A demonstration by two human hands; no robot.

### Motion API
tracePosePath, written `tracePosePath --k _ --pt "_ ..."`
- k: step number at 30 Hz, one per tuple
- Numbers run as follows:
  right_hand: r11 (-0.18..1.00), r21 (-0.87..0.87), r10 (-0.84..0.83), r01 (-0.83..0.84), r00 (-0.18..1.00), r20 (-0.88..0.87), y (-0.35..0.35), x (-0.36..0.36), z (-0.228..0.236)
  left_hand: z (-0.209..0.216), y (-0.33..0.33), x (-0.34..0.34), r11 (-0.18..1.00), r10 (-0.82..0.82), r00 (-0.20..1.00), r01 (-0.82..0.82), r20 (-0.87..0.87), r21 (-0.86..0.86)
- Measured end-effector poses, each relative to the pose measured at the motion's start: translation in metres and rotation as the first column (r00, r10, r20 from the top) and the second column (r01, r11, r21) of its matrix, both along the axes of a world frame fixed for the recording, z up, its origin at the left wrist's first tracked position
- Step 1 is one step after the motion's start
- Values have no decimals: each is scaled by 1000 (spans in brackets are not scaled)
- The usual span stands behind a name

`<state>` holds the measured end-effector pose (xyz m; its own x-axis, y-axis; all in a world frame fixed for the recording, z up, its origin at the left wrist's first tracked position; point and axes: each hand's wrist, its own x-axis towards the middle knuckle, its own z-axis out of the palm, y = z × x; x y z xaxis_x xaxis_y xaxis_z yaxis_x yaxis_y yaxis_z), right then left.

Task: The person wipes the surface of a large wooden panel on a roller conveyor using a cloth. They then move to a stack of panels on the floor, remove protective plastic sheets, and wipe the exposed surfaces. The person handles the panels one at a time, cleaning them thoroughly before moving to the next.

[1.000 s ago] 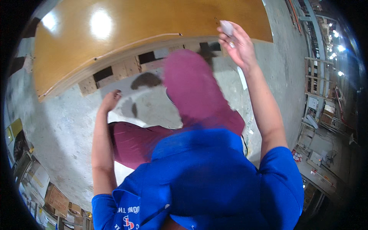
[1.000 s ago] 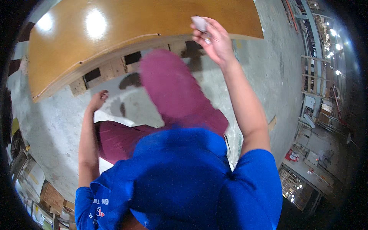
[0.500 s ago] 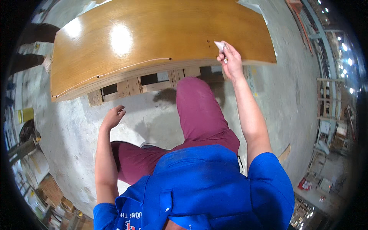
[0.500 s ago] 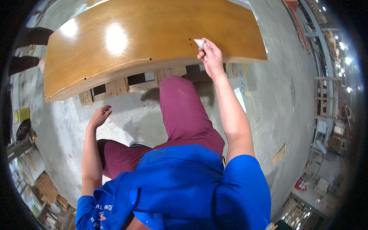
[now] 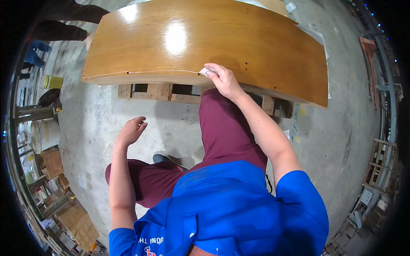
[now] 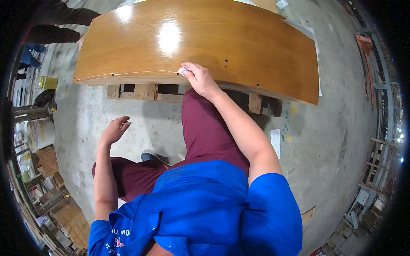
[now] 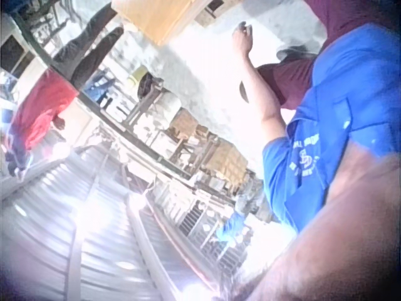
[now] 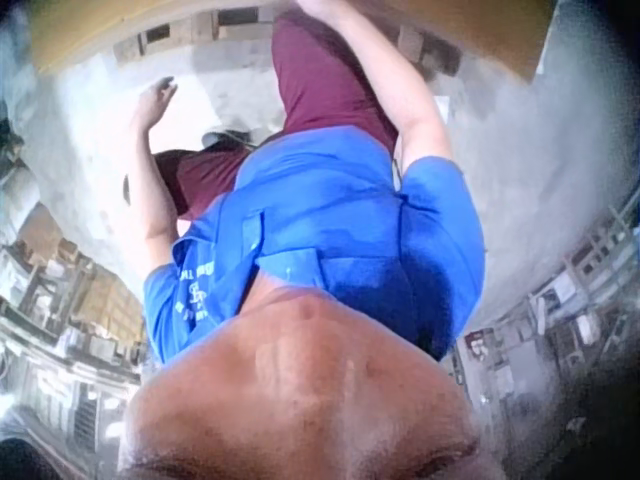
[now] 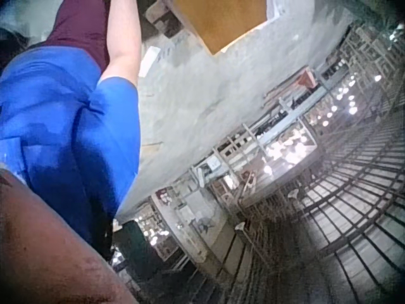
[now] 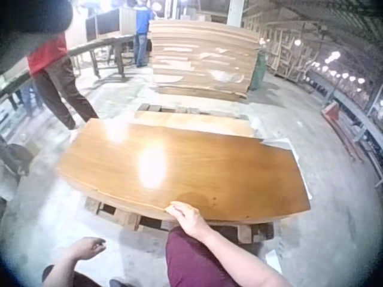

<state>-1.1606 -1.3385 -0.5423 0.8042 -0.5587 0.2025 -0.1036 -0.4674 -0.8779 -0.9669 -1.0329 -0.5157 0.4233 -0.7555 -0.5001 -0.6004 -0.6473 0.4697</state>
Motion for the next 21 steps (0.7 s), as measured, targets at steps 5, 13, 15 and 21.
tracePosePath --k 5,13,15,21 --pt "988 -145 42 -50 997 -58 -1 5 1 9 -12 0 999 -52 998 52 31 -6" --pt "979 -202 -30 19 998 -51 -1 -2 0 24 -40 2 990 -103 994 105 29 -96" --pt "980 -195 -36 29 999 -32 -6 -11 2 26 -47 1 989 -117 993 119 29 -93" --pt "974 -196 -123 115 992 -29 -22 -51 6 31 -66 -2 978 -192 981 194 43 -74"
